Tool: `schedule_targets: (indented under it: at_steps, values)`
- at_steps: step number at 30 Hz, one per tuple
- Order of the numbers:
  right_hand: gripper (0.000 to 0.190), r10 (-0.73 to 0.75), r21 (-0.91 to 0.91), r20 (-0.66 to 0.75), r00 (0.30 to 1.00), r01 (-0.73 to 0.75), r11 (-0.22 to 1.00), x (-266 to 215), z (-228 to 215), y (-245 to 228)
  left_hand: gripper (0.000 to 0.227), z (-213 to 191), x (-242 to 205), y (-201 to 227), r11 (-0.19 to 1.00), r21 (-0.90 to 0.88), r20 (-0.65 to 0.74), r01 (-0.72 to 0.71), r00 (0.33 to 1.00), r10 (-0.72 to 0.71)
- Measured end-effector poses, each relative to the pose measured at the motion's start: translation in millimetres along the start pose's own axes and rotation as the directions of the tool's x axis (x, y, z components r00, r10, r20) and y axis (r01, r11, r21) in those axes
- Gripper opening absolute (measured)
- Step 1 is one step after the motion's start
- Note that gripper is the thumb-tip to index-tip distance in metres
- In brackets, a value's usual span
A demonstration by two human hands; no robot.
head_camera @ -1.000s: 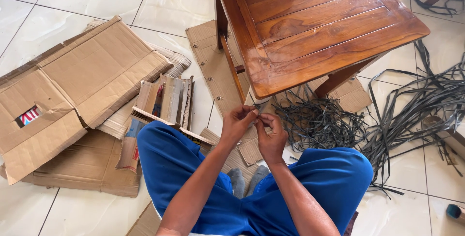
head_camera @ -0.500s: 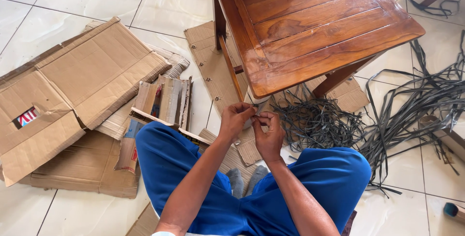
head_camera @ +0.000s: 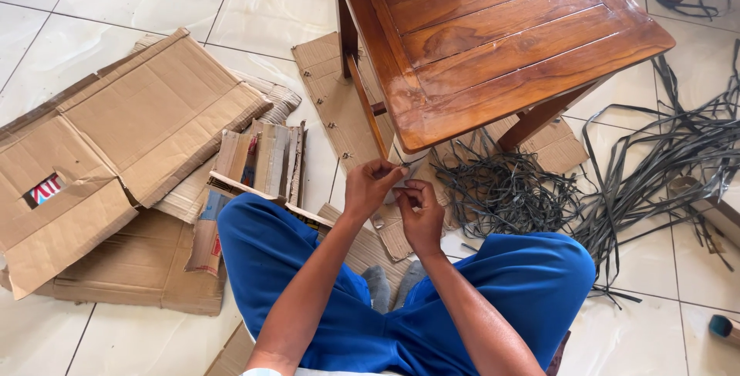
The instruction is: Polishing a wooden chair with a cloth and wrapping the legs with protective cardboard and string.
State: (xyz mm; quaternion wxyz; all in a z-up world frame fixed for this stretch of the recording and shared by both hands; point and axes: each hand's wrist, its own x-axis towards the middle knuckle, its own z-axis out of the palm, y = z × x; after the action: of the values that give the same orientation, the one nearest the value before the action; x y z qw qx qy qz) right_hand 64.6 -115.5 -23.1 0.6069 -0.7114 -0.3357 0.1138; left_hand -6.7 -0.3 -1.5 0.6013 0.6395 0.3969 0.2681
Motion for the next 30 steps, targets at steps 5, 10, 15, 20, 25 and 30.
schedule_targets:
  at_steps: [5,10,15,20,25,30]
  values:
    - [0.024,0.110,-0.108,0.042,0.993,-0.105,0.989,-2,-6,30,0.019,-2,8,-23,0.979,0.201,-0.017,-0.022,1.000,0.026]
    - [0.025,0.223,-0.196,0.081,0.971,-0.203,0.959,2,-19,66,0.023,1,13,-59,0.961,0.278,-0.011,-0.011,1.000,0.014]
    - [0.019,0.325,-0.502,0.108,0.939,-0.231,0.833,10,-36,125,0.025,-2,6,-108,0.910,0.407,0.081,0.081,0.989,-0.124]
    - [0.023,0.486,-0.652,0.144,0.862,-0.287,0.702,18,-68,200,0.026,4,-5,-189,0.854,0.493,0.153,0.165,0.950,-0.271]
    - [0.030,0.589,-0.765,0.113,0.800,-0.309,0.566,29,-98,273,0.027,15,-15,-193,0.808,0.584,0.292,0.073,0.910,-0.294]
    - [0.045,0.670,-0.791,0.018,0.742,-0.399,0.464,46,-106,281,0.028,21,-17,-204,0.731,0.682,0.387,-0.004,0.850,-0.356]
